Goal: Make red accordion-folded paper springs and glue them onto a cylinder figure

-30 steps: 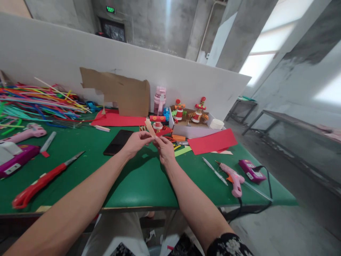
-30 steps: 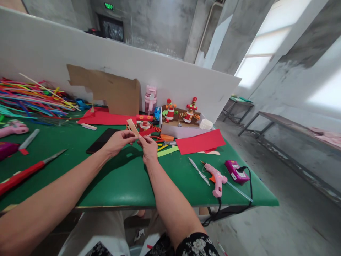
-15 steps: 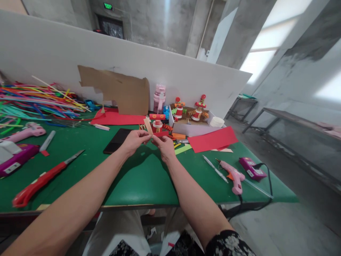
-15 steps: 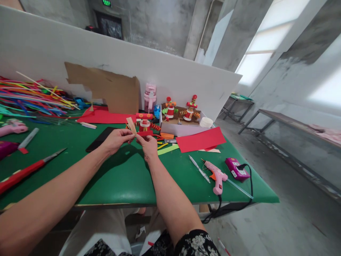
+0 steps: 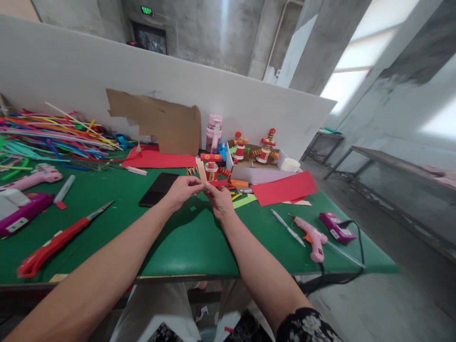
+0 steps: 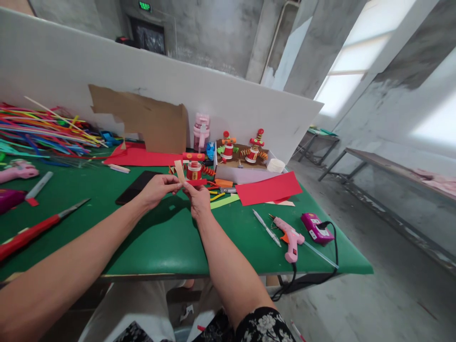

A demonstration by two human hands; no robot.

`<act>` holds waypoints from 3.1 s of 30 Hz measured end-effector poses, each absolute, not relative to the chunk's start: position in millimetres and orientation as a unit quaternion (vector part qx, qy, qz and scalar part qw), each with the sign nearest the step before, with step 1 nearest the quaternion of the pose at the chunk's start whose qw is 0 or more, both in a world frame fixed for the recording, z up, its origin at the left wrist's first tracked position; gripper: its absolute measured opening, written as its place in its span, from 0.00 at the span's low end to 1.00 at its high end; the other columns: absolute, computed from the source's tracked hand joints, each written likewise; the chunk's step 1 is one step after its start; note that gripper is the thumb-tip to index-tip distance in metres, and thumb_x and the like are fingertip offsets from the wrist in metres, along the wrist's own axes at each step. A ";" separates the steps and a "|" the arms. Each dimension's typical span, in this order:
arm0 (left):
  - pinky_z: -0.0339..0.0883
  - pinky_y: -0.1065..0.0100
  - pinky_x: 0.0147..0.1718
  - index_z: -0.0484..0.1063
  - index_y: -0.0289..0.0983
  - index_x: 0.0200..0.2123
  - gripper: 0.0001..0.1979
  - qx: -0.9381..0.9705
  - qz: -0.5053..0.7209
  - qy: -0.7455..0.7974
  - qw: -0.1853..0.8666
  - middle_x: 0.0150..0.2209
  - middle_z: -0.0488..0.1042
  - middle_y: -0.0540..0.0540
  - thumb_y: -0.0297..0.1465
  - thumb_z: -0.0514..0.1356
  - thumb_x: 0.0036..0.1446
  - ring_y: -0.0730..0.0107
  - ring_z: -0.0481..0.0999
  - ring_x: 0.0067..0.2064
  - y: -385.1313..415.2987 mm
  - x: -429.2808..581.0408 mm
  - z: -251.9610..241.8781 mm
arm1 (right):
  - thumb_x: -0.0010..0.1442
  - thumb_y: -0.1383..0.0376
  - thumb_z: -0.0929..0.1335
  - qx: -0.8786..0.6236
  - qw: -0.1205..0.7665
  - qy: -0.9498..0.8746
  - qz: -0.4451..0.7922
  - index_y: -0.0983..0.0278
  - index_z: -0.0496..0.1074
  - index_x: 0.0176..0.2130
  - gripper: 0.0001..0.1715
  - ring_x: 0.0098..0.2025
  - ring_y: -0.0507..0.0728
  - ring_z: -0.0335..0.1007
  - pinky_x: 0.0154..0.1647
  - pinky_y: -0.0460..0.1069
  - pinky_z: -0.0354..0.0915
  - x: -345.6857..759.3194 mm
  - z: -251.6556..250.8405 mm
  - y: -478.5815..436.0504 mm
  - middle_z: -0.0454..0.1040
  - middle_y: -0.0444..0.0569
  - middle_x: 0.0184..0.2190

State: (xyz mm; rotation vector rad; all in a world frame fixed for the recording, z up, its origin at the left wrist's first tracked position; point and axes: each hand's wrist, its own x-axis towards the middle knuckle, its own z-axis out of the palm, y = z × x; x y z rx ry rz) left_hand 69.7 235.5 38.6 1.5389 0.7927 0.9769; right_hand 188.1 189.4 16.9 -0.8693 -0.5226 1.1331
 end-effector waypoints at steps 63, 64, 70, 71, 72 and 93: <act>0.63 0.68 0.29 0.74 0.34 0.24 0.25 0.462 0.512 0.319 0.650 0.23 0.75 0.48 0.42 0.77 0.23 0.71 0.73 0.27 230.2 85.3 31.4 | 0.44 0.69 0.77 -0.353 0.733 -0.238 0.530 0.63 0.74 0.28 0.11 0.27 0.48 0.72 0.40 0.47 0.71 189.5 14.9 193.4 0.77 0.40 0.26; 0.63 0.68 0.29 0.75 0.34 0.25 0.25 0.474 0.506 0.318 0.647 0.24 0.75 0.47 0.43 0.76 0.25 0.70 0.73 0.28 230.0 84.8 32.2 | 0.44 0.68 0.77 -0.354 0.739 -0.245 0.518 0.63 0.74 0.29 0.11 0.27 0.49 0.72 0.40 0.47 0.71 190.2 15.4 193.5 0.78 0.40 0.26; 0.62 0.70 0.30 0.78 0.37 0.37 0.25 0.579 0.472 0.297 0.595 0.36 0.79 0.45 0.47 0.72 0.38 0.68 0.74 0.35 243.0 54.6 53.7 | 0.46 0.62 0.77 -0.402 0.747 -0.284 0.447 0.62 0.71 0.30 0.13 0.26 0.50 0.73 0.37 0.48 0.72 207.0 24.0 191.1 0.76 0.40 0.23; 0.63 0.70 0.31 0.79 0.37 0.37 0.25 0.589 0.482 0.301 0.574 0.36 0.79 0.45 0.49 0.70 0.40 0.67 0.74 0.36 245.5 47.9 58.0 | 0.47 0.61 0.76 -0.420 0.736 -0.305 0.434 0.62 0.71 0.29 0.13 0.25 0.51 0.73 0.36 0.48 0.72 210.4 25.5 190.2 0.75 0.40 0.23; 0.63 0.70 0.33 0.79 0.37 0.37 0.24 0.605 0.482 0.314 0.550 0.36 0.79 0.45 0.50 0.68 0.42 0.66 0.74 0.37 247.3 42.1 61.5 | 0.47 0.61 0.76 -0.438 0.721 -0.334 0.420 0.62 0.71 0.29 0.13 0.25 0.51 0.73 0.35 0.48 0.72 213.1 26.6 189.2 0.75 0.40 0.23; 0.67 0.65 0.33 0.82 0.35 0.31 0.22 0.706 0.405 0.403 0.420 0.27 0.80 0.44 0.46 0.71 0.35 0.59 0.76 0.33 244.8 52.2 43.6 | 0.52 0.58 0.71 -0.528 0.582 -0.533 0.314 0.62 0.76 0.31 0.10 0.29 0.53 0.73 0.36 0.49 0.70 205.0 18.9 186.7 0.77 0.44 0.25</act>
